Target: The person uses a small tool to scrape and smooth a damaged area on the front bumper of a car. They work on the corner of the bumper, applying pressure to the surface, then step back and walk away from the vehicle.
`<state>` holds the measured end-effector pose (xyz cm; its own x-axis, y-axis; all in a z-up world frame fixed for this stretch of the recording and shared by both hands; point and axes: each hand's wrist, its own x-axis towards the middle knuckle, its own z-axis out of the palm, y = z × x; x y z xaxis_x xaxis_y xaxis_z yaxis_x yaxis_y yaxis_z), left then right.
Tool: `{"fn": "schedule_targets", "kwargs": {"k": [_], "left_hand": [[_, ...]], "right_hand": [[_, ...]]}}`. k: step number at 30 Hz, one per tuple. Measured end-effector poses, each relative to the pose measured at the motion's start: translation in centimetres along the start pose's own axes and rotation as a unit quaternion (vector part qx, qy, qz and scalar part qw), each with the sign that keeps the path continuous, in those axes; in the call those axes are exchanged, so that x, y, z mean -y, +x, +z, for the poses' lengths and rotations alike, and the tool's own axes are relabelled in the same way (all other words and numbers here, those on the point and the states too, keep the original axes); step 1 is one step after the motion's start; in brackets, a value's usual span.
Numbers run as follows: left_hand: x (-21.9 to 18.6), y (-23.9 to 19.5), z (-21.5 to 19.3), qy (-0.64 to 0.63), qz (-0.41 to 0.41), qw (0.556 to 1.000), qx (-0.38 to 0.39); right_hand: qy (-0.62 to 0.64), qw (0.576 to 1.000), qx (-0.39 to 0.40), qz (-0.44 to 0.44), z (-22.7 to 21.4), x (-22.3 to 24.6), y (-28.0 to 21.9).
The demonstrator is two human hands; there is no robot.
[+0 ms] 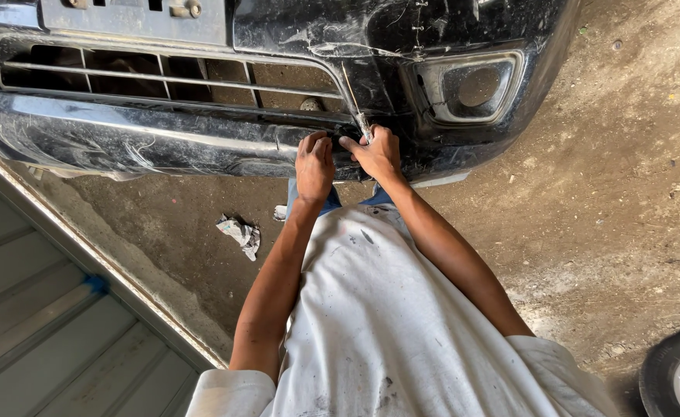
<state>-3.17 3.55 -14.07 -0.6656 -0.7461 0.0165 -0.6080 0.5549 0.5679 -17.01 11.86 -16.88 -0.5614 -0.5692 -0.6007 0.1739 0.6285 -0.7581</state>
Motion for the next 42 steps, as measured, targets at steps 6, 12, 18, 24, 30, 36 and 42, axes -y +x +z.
{"fn": "schedule_targets", "kwargs": {"k": [6, 12, 18, 24, 30, 36, 42], "left_hand": [[0.0, -0.1, -0.1, 0.05, 0.056, 0.997, 0.023], [0.0, 0.2, -1.3, 0.051, 0.079, 0.995, 0.035], [1.1, 0.2, -2.1, 0.054, 0.134, 0.986, 0.083], [2.4, 0.1, -1.5, 0.065, 0.171, 0.979, 0.092], [2.6, 0.0, -0.9, 0.079, 0.165, 0.979, 0.086], [2.5, -0.3, -1.1, 0.079, 0.154, 0.981, 0.088], [2.2, -0.1, -1.7, 0.094, 0.169, 0.977, 0.093]], "right_hand": [[-0.011, 1.0, 0.0, -0.007, -0.2, 0.2, -0.1], [-0.001, 1.0, 0.006, -0.017, -0.3, 0.1, 0.0], [0.014, 1.0, 0.01, -0.021, -0.4, 0.2, -0.2], [0.041, 0.999, 0.009, -0.013, -0.5, 0.4, -0.2], [0.022, 1.0, 0.015, 0.008, -0.4, 0.4, -0.1], [0.019, 0.999, 0.02, 0.019, -0.7, 0.7, -0.2], [0.036, 0.999, 0.022, 0.027, -0.8, 1.2, -0.5]]}}
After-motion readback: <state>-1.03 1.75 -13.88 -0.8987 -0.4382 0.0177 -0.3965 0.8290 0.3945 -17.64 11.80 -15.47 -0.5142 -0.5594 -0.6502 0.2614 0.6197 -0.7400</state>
